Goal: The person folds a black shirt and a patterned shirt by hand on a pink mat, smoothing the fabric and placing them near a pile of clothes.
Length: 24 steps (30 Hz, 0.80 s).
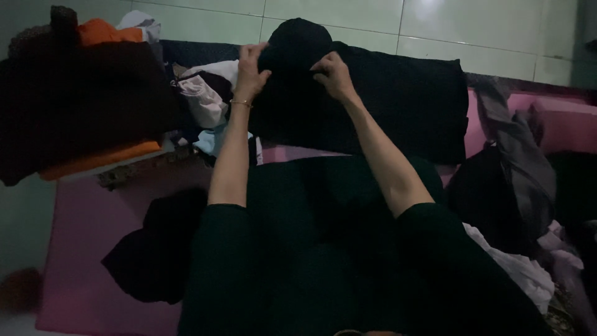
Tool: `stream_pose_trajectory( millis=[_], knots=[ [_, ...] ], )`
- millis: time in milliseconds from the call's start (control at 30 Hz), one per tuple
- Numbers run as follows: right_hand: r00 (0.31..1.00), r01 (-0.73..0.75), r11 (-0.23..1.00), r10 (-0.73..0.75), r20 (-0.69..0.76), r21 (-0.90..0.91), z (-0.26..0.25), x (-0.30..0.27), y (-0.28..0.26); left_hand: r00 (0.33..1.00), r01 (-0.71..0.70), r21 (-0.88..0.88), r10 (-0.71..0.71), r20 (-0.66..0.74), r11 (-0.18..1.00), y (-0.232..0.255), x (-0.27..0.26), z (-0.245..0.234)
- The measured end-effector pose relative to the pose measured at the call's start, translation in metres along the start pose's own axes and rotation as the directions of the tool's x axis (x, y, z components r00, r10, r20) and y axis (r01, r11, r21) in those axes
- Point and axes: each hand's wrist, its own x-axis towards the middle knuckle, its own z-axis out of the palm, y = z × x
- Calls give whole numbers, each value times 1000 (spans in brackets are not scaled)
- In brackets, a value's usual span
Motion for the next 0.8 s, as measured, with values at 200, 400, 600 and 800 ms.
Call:
stream_pose_trajectory(
  millis=[200, 400, 600, 800],
  knots=[
    [992, 50, 986, -31, -120, 157, -2, -15, -2, 962, 264, 141, -250, -108, 954, -48, -11, 28],
    [991, -18, 994, 4, -131, -108, 1, -27, 26, 948, 125, -13, -115, 298, 992, 23, -36, 40],
    [1000, 0, 963, -8, -28, -270, -2, -56, 55, 513, 252, 53, -180, 839, 966, 82, -66, 46],
    [971, -170, 935, 105, -215, -312, -3, -78, 36, 836, 206, 160, -258, 484, 966, 51, -96, 84]
  ],
)
